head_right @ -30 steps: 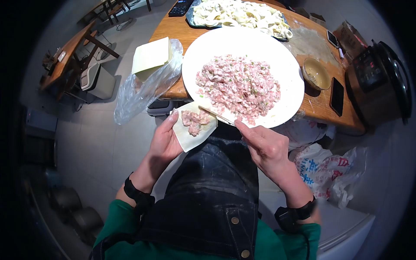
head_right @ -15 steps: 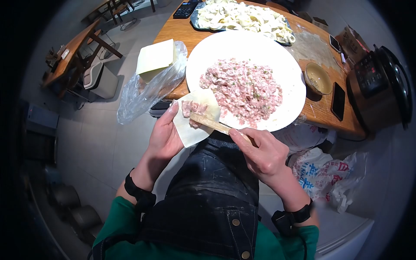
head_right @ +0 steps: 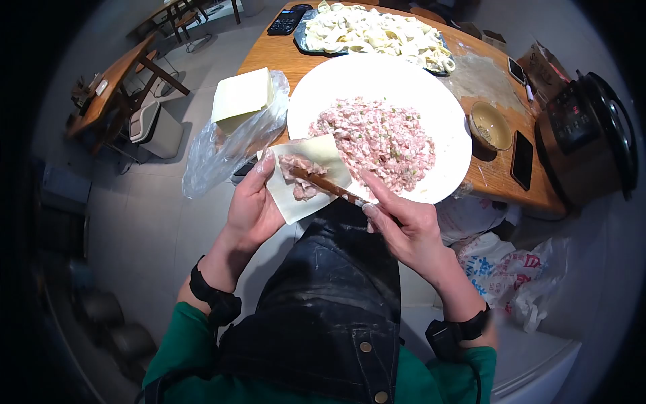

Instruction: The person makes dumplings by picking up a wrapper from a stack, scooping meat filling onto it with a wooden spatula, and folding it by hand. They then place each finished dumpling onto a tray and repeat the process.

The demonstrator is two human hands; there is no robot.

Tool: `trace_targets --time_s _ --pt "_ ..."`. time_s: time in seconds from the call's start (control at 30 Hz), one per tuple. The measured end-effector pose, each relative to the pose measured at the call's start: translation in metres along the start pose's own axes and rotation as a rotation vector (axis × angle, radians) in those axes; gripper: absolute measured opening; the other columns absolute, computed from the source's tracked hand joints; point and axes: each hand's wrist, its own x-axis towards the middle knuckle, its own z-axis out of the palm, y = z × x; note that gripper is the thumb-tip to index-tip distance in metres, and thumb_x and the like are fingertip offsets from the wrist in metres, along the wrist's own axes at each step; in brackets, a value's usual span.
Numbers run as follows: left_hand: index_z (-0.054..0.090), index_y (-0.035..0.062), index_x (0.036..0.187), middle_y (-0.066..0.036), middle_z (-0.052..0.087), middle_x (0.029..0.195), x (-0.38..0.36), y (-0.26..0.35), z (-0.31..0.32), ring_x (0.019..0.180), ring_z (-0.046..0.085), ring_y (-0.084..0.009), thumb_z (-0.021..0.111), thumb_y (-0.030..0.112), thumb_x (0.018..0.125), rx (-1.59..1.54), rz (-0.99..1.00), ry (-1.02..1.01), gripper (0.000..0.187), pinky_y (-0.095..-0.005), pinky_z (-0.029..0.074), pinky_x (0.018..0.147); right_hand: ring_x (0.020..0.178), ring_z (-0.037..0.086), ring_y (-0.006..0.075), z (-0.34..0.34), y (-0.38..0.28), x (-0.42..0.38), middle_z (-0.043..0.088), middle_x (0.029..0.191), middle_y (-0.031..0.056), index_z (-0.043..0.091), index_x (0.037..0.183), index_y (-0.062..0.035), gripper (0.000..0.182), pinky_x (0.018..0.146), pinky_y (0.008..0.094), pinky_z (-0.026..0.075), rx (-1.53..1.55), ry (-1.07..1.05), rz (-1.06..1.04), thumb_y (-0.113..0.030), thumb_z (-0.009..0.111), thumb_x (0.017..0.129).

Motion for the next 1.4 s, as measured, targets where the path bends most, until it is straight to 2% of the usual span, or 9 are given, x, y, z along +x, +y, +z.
trace_targets --time_s 0.1,0.2,0.5,0.77,0.97,1.1,1.23,1.3,1.4 --pt "0.027 0.0023 0.136 -0.02 0.039 0.134 0.006 0.006 0.004 0.125 0.039 -0.0349 0.029 0.031 0.098 0.161 0.066 0.014 0.048 -0.0491 0.03 0.106 0.06 0.057 0.012 0.0 -0.001 0.015 0.058 0.068 0.0075 0.05 0.127 -0.0052 0.046 0.06 0.023 0.046 0.058 -0.044 0.022 0.007 0.053 0.083" --pt "0.028 0.0086 0.138 -0.023 0.043 0.13 0.021 0.02 -0.005 0.127 0.034 -0.0394 0.034 0.036 0.096 0.291 0.119 -0.475 0.05 -0.0512 0.029 0.105 0.06 0.058 0.0204 0.001 0.002 0.024 0.059 0.074 0.0096 0.057 0.121 -0.0095 0.056 0.058 0.0262 0.047 -0.108 0.014 -0.382 0.013 0.053 0.07" --pt "0.014 0.0039 0.141 -0.02 0.024 0.144 0.009 -0.005 0.021 0.134 0.025 -0.0295 0.051 0.048 0.086 0.094 0.22 -0.137 0.08 -0.0456 0.023 0.11 0.057 0.056 0.0178 0.006 0.007 0.025 0.061 0.075 0.0081 0.069 0.103 -0.0137 0.043 0.05 0.0249 0.044 -0.599 0.329 -0.641 0.0 0.063 0.062" --pt "0.018 0.001 0.14 -0.019 0.033 0.139 0.018 -0.009 0.011 0.127 0.038 -0.0271 0.042 0.021 0.096 0.253 0.222 0.133 0.054 -0.04 0.034 0.106 0.068 0.065 0.0216 -0.009 0.03 0.003 0.067 0.084 0.0077 0.066 0.103 -0.0097 0.034 0.056 0.0283 0.051 -0.51 0.286 -0.399 0.001 0.066 0.07" --pt "0.027 -0.0011 0.135 -0.019 0.042 0.133 0.03 -0.01 -0.018 0.117 0.049 -0.0254 0.043 0.018 0.095 0.224 0.147 0.292 0.047 -0.0373 0.041 0.101 0.06 0.061 0.0206 -0.127 0.072 -0.002 0.062 0.072 0.0103 0.066 0.1 -0.0069 0.02 0.055 0.0302 0.047 -0.846 0.578 -0.056 -0.007 0.063 0.081" --pt "0.029 -0.0025 0.134 -0.018 0.045 0.13 0.031 -0.02 -0.017 0.114 0.051 -0.0244 0.046 0.018 0.095 0.226 0.04 0.225 0.047 -0.0376 0.044 0.098 0.066 0.06 0.03 -0.192 0.114 0.014 0.059 0.069 0.0118 0.066 0.086 -0.011 0.01 0.056 0.0394 0.046 -1.3 0.353 0.115 -0.01 0.057 0.082" --pt "0.044 -0.0045 0.124 -0.015 0.057 0.116 0.031 -0.026 -0.021 0.105 0.058 -0.0214 0.048 0.012 0.094 0.369 0.003 0.236 0.035 -0.0333 0.045 0.093 0.052 0.058 0.0248 -0.184 0.109 0.027 0.059 0.058 0.0095 0.067 0.081 -0.0073 0.011 0.05 0.0346 0.045 -1.26 0.453 0.057 -0.011 0.057 0.084" --pt "0.051 -0.0036 0.12 -0.012 0.061 0.109 0.032 -0.025 -0.011 0.101 0.059 -0.0179 0.049 0.012 0.094 0.377 0.017 0.223 0.031 -0.0303 0.046 0.09 0.05 0.052 0.0087 -0.16 0.093 0.03 0.057 0.057 0.001 0.067 0.086 -0.0003 0.015 0.048 0.024 0.041 -0.425 0.556 0.217 -0.014 0.06 0.086" --pt "0.052 -0.0042 0.12 -0.011 0.062 0.109 0.036 -0.028 -0.017 0.095 0.061 -0.0149 0.049 0.011 0.094 0.648 0.002 0.197 0.03 -0.0272 0.047 0.085 0.056 0.045 0.0013 -0.083 0.04 0.018 0.052 0.058 -0.0046 0.066 0.086 0.0048 0.02 0.049 0.0173 0.035 0.001 0.317 0.277 -0.014 0.061 0.088"
